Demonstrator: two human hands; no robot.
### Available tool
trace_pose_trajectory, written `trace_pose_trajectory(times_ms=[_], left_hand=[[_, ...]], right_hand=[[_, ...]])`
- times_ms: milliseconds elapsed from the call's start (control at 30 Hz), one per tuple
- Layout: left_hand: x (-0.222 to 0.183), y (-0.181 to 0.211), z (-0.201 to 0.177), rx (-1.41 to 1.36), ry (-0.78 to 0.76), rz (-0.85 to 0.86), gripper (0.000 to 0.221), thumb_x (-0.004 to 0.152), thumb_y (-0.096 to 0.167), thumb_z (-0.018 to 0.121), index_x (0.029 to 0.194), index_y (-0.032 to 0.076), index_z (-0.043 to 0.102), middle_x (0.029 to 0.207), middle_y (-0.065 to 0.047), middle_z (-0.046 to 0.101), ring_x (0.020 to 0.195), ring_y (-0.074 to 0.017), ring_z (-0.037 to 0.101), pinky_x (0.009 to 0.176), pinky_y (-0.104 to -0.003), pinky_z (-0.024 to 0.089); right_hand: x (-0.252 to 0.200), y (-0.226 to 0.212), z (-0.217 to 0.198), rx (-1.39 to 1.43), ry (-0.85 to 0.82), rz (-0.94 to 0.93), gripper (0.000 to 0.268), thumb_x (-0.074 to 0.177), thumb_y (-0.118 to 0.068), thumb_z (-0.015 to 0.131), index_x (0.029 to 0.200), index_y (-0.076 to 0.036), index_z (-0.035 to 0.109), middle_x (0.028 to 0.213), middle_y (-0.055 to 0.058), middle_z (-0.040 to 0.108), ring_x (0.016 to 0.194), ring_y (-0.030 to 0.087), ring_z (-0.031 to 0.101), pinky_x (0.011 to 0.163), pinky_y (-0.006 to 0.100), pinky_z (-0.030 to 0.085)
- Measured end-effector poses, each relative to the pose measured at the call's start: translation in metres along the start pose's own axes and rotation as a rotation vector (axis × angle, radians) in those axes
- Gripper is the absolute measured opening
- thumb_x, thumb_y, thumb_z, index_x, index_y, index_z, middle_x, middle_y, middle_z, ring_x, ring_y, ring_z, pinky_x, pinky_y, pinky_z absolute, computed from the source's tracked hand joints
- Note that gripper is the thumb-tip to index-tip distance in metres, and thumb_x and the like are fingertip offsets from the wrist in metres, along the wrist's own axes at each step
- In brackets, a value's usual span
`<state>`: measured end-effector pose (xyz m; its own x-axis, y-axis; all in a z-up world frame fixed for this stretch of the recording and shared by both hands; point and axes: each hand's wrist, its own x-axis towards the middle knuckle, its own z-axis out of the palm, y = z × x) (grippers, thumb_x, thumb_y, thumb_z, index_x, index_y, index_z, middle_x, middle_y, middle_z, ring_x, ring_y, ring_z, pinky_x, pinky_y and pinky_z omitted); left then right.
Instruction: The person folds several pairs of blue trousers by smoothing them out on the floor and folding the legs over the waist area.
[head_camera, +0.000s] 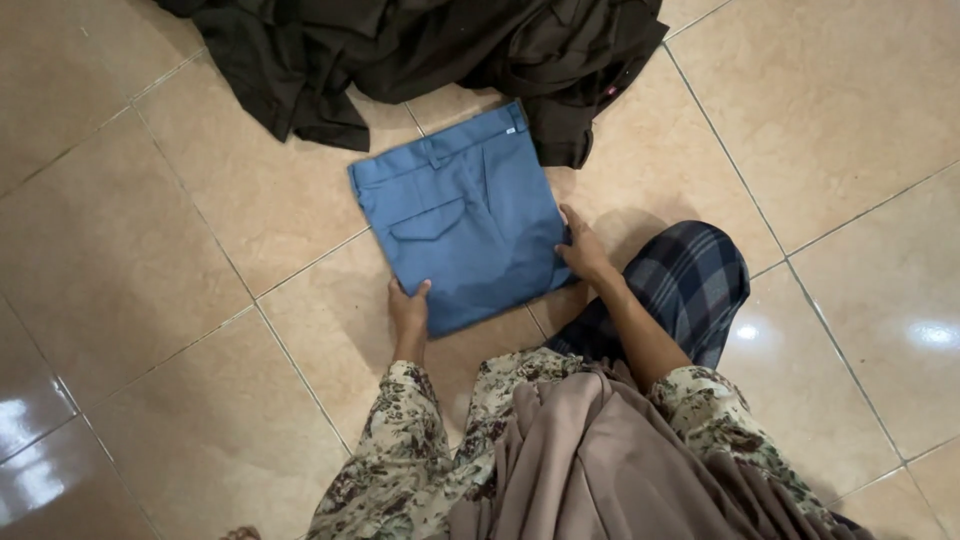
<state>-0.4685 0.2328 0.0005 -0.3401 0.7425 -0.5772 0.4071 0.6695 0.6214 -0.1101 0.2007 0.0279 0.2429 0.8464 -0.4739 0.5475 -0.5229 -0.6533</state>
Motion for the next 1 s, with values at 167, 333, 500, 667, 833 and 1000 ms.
trace_pose_trajectory(times_ms=[167,333,500,667,833,1000], left_hand=[[-0.018,-0.022,0.02,-0.057,0.156,0.056,0.068,0.092,0.022,0.076,0.149,0.006,0.041,0.143,-0.026,0.05,0.139,-0.0427,0.047,0.113,-0.051,0.045],[-0.035,-0.028,0.025,-0.049,0.219,0.034,0.067,0.093,0.021,0.074,0.148,0.003,0.04,0.141,-0.029,0.049,0.139,-0.0447,0.046,0.115,-0.053,0.042],[-0.041,-0.019,0.02,-0.033,0.346,0.284,0.066,0.089,0.013,0.076,0.145,-0.002,0.043,0.14,-0.032,0.053,0.135,-0.0472,0.049,0.113,-0.055,0.042],[-0.088,0.062,-0.008,0.318,0.379,0.536,0.071,0.098,0.03,0.065,0.155,0.001,0.034,0.148,-0.032,0.04,0.137,-0.0531,0.038,0.111,-0.068,0.027],[-0.082,0.083,0.029,0.677,0.262,0.687,0.064,0.103,0.034,0.055,0.158,0.006,0.035,0.164,-0.03,0.025,0.15,-0.0514,0.019,0.116,-0.069,0.017],[-0.08,0.108,0.084,0.792,0.212,0.828,0.065,0.102,0.043,0.053,0.157,0.012,0.038,0.167,-0.023,0.023,0.155,-0.0454,0.014,0.121,-0.065,0.003]], right_hand=[[0.002,0.006,0.007,-0.003,0.024,0.039,0.09,0.087,-0.004,0.071,0.161,-0.036,0.031,0.123,0.024,0.068,0.119,0.04,0.065,0.103,0.05,0.053],[-0.004,-0.006,0.004,-0.048,0.058,0.054,0.087,0.089,-0.002,0.068,0.16,-0.038,0.034,0.12,0.021,0.071,0.118,0.037,0.067,0.102,0.05,0.053],[0.012,0.014,0.015,-0.104,0.073,0.015,0.085,0.088,-0.007,0.07,0.159,-0.038,0.035,0.119,0.02,0.073,0.117,0.037,0.068,0.103,0.051,0.053],[-0.009,-0.004,0.011,-0.623,0.361,-0.329,0.067,0.088,-0.037,0.074,0.151,-0.03,0.051,0.136,0.01,0.06,0.124,0.033,0.058,0.098,0.051,0.05],[-0.025,-0.031,0.007,-0.722,0.425,-0.51,0.063,0.096,-0.048,0.062,0.153,-0.026,0.049,0.16,0.016,0.041,0.149,0.04,0.033,0.115,0.066,0.028],[-0.024,-0.038,-0.014,-0.795,0.417,-0.419,0.066,0.101,-0.053,0.051,0.16,-0.024,0.039,0.168,0.012,0.032,0.157,0.035,0.019,0.121,0.069,0.014]])
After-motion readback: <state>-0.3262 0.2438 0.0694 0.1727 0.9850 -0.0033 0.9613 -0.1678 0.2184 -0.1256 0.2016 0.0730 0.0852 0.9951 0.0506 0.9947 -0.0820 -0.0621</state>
